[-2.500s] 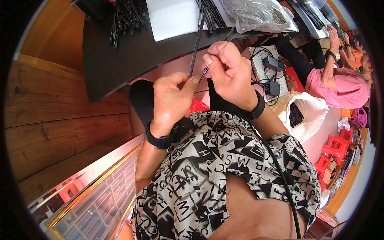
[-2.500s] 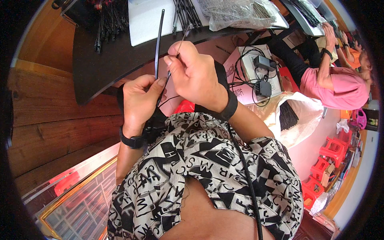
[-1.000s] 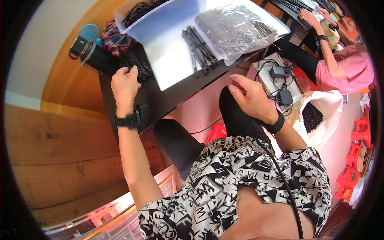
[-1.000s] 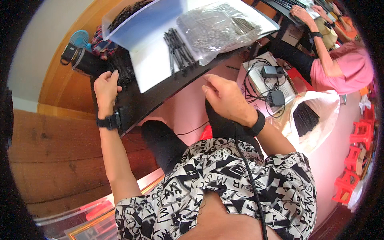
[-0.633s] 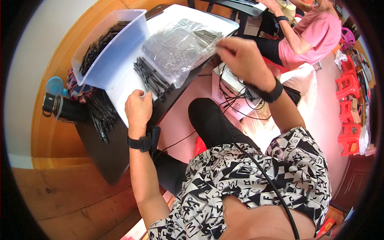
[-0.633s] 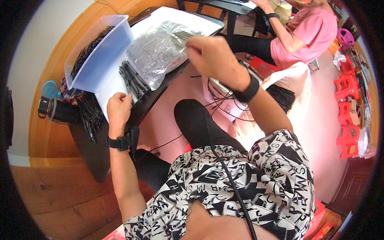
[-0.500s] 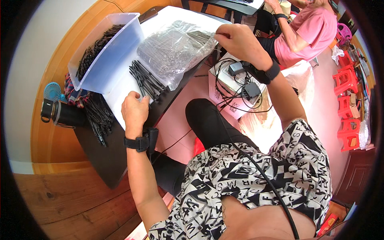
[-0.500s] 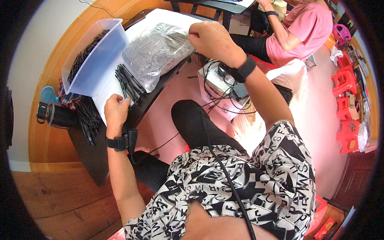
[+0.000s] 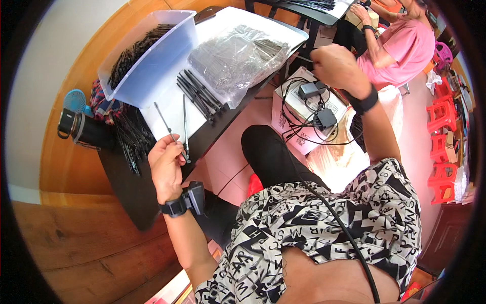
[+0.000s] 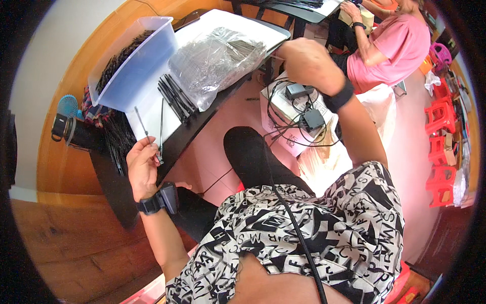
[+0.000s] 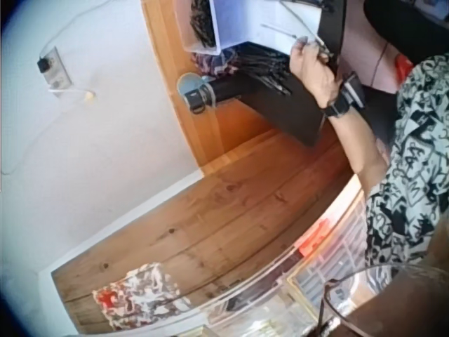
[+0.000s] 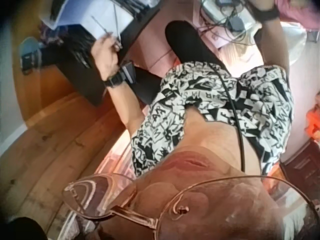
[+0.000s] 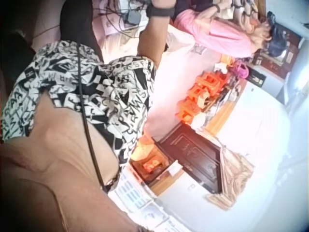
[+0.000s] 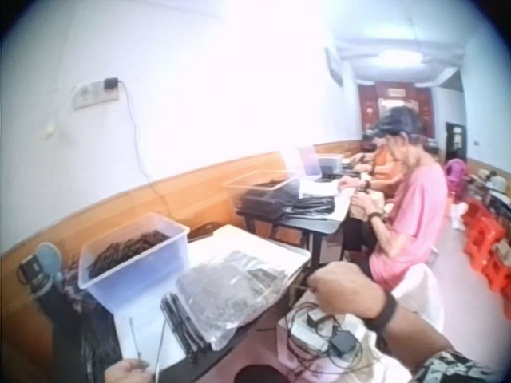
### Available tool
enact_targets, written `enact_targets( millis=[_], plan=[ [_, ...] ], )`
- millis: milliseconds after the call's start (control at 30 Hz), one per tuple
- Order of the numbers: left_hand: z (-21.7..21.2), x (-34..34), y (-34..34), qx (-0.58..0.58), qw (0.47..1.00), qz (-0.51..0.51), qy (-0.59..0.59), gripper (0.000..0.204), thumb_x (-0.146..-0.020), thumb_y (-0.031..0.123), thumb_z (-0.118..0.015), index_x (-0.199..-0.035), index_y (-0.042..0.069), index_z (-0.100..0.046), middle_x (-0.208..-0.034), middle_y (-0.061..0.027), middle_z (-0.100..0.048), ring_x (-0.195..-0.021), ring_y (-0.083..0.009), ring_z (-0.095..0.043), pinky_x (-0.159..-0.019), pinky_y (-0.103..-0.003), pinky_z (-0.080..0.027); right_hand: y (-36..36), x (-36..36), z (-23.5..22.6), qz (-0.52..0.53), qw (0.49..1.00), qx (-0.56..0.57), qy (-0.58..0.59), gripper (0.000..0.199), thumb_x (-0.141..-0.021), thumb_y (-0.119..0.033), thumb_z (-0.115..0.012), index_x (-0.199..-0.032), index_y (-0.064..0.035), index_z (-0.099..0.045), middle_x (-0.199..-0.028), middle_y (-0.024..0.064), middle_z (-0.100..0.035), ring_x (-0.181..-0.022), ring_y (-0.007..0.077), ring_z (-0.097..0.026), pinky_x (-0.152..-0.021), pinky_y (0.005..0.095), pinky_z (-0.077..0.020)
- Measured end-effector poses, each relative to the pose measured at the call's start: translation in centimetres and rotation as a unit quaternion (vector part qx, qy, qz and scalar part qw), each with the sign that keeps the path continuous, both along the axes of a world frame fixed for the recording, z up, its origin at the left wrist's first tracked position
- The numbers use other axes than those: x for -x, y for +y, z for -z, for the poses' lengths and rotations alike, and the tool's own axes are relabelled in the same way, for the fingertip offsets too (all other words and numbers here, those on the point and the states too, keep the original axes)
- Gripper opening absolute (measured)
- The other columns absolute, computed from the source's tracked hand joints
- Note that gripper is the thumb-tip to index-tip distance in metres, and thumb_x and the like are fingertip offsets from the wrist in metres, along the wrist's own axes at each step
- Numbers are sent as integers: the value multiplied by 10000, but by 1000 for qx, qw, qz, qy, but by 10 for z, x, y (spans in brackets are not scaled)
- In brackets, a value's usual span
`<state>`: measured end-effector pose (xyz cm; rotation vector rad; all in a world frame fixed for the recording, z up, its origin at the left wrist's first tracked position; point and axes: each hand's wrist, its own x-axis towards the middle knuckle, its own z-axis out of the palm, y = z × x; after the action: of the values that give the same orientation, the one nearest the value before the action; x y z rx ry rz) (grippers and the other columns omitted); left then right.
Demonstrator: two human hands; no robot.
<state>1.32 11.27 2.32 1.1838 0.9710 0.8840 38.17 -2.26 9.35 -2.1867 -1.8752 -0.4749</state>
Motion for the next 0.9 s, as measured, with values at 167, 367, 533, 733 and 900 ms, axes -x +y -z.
enact_targets(
  millis=[167,367,533,733,900],
  plan=[
    [15,19,-26,47,964,82,-249,113,-833,76,-547,-890,-17,-516,-792,-99,-560,-716,-186,-562,-610,-261,-458,-33,33,-17,97,958,-63,262,132,-767,-90,-578,-796,37,-598,-649,170,-593,-650,216,-636,-563,298,-464],
    [28,15,-59,103,945,51,-305,89,-830,40,-527,-897,-16,-543,-1013,-188,-556,-981,-398,-548,-825,-468,-468,-9,97,43,-201,854,-6,480,122,-761,-66,-614,-828,37,-624,-719,80,-624,-658,105,-562,-612,226,-440],
    [32,19,-84,93,927,69,-357,94,-820,29,-530,-868,-28,-589,-1061,-204,-530,-1007,-361,-536,-839,-433,-457,11,175,62,-281,734,130,604,116,-767,-61,-614,-814,45,-621,-713,48,-625,-650,71,-527,-605,223,-434],
    [34,15,-94,30,941,2,-336,90,-785,-36,-586,-860,2,-617,-1006,-117,-562,-819,-166,-557,-699,-267,-456,5,211,61,-282,757,118,577,122,-776,4,-607,-895,28,-620,-760,79,-623,-694,100,-571,-627,227,-455],
    [34,6,-101,4,957,-20,-288,82,-806,-21,-568,-881,-8,-598,-916,-118,-580,-764,-168,-549,-636,-259,-440,11,210,68,-340,837,84,421,111,-744,-93,-606,-809,-3,-610,-651,166,-571,-530,261,-533,-535,330,-435]
  ],
)
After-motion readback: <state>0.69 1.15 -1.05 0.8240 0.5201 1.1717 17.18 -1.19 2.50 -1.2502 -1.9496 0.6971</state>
